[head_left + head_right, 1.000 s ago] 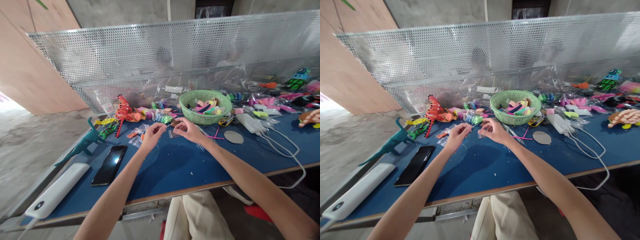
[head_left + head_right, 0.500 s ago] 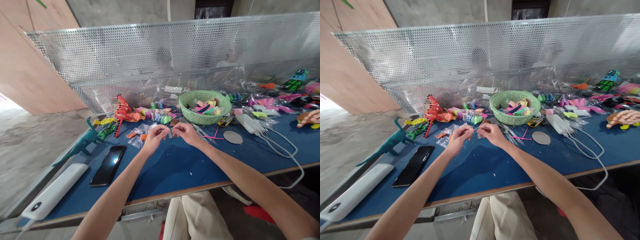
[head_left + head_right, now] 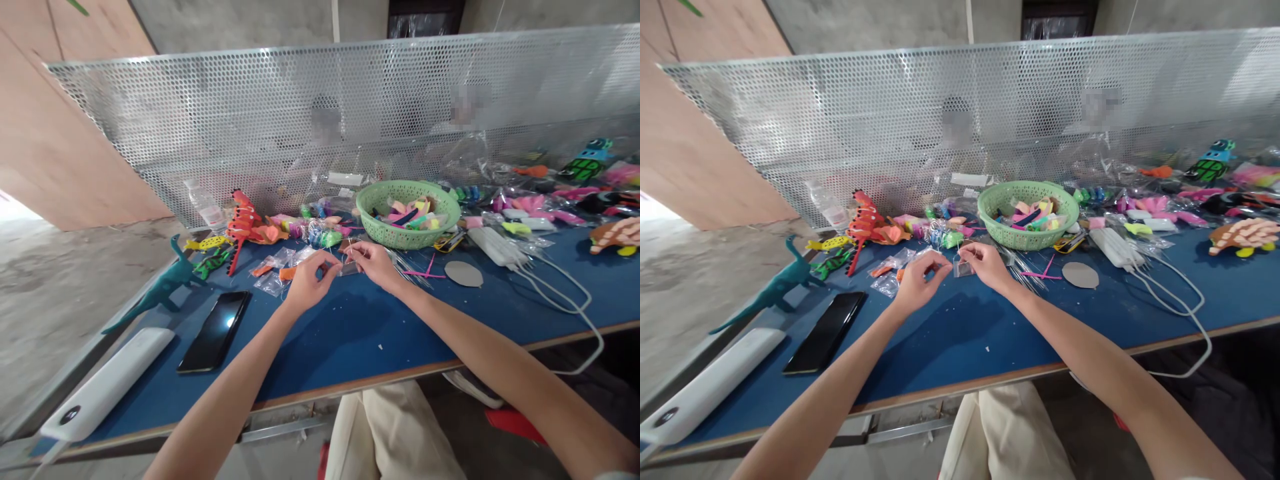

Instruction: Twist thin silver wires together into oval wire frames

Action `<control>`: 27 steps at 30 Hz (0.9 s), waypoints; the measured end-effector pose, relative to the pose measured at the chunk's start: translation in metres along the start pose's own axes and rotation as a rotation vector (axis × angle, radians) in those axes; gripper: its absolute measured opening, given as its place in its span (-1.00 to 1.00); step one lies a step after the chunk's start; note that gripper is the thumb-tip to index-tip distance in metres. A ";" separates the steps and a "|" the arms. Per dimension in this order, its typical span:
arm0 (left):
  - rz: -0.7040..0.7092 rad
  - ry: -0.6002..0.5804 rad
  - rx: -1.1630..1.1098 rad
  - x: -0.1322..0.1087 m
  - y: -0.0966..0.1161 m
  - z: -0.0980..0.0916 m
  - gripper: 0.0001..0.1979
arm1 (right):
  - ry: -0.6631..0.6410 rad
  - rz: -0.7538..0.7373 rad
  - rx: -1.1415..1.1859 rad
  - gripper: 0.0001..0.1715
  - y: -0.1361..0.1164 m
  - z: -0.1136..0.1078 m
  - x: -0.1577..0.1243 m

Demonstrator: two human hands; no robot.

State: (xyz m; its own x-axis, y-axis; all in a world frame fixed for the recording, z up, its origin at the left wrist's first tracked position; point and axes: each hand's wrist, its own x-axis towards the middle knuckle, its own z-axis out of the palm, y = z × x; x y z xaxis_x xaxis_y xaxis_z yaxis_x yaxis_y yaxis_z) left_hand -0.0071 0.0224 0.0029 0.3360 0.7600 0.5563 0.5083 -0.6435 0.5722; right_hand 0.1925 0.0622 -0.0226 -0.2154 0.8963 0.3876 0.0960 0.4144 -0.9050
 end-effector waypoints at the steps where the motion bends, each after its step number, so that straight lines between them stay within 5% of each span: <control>1: 0.063 0.021 0.102 0.000 -0.001 0.000 -0.79 | 0.035 0.022 -0.003 -0.57 0.002 -0.002 0.002; 4: 0.185 0.059 0.370 0.000 -0.006 -0.001 -0.82 | 0.290 -0.039 -0.121 -0.60 0.000 -0.011 0.003; 7: 0.239 0.065 0.537 0.002 -0.012 0.000 -0.84 | 0.445 -0.295 -0.378 -0.66 -0.013 -0.022 -0.002; 10: 0.259 0.047 0.619 0.003 -0.018 0.001 -0.82 | 0.304 -0.546 -0.746 -0.76 -0.026 -0.026 -0.009; 14: 0.297 0.023 0.702 0.002 -0.020 0.002 -0.79 | 0.171 -0.612 -1.016 -0.67 -0.031 -0.017 -0.012; 27: 0.329 -0.049 0.709 0.002 -0.011 0.004 -0.77 | 0.199 -0.584 -1.114 -0.74 -0.034 -0.003 -0.014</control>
State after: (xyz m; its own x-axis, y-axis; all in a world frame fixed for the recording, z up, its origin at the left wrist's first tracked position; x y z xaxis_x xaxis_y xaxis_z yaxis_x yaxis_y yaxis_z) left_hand -0.0084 0.0317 -0.0048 0.5834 0.5539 0.5941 0.7561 -0.6374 -0.1483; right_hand 0.1956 0.0359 0.0033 -0.3616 0.5044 0.7841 0.8183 0.5748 0.0076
